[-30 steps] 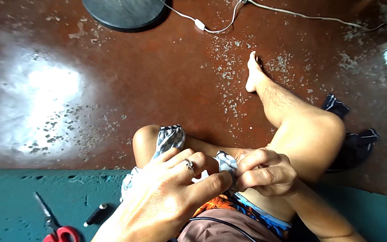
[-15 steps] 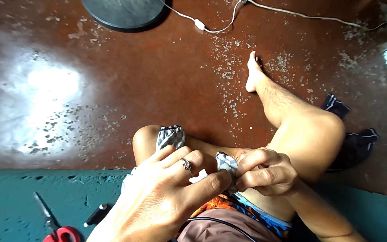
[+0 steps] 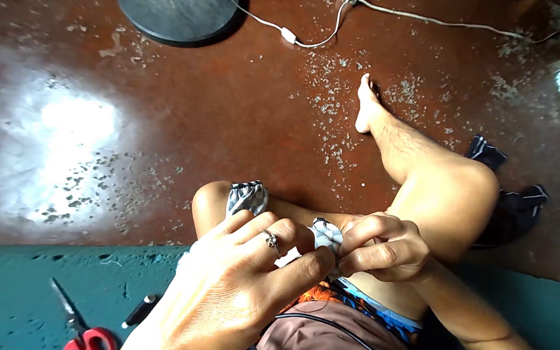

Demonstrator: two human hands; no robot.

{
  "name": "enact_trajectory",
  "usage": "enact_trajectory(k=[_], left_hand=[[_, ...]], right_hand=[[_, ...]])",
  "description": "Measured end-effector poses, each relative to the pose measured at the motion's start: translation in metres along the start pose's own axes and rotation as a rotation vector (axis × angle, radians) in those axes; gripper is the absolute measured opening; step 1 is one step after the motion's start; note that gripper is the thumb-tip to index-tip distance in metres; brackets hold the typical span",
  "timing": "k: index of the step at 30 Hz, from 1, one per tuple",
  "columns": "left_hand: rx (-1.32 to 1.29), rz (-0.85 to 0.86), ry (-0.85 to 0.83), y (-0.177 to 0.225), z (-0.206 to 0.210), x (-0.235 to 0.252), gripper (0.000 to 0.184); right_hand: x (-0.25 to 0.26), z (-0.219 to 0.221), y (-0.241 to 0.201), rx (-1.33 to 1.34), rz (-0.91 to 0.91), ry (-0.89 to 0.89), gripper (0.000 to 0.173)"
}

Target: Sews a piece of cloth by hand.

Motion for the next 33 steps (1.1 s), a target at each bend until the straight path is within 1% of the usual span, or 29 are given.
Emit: enact_trajectory(k=[13, 18, 20, 23, 27, 33], left_hand=[[-0.003, 0.012, -0.02, 0.001, 0.003, -0.001, 0.02], [0.009, 0.004, -0.047, 0.002, 0.003, 0.0, 0.021], [0.001, 0.012, -0.068, 0.002, 0.004, 0.001, 0.022], [-0.014, 0.024, -0.111, 0.002, 0.005, 0.003, 0.022], [-0.042, 0.036, -0.159, 0.002, 0.01, 0.004, 0.023], [-0.029, 0.038, -0.185, 0.0, 0.012, 0.006, 0.024]], right_hand=[[0.001, -0.001, -0.001, -0.024, -0.016, -0.009, 0.004], [0.005, -0.004, -0.002, -0.042, -0.02, -0.042, 0.006], [0.006, -0.005, -0.001, -0.012, -0.023, -0.079, 0.007], [0.009, -0.009, 0.001, 0.071, -0.01, -0.182, 0.011], [0.013, -0.013, -0.001, 0.093, 0.03, -0.295, 0.013], [0.015, -0.016, -0.006, 0.033, 0.046, -0.347, 0.011]])
Point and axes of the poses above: each hand's wrist, its own x-axis towards the middle knuckle, its own z-axis out of the palm, y = z × x, the point moved 3 cm from there along x, towards the middle knuckle, and after that the axes turned 9 degrees about -x, right-handed, at the moved point
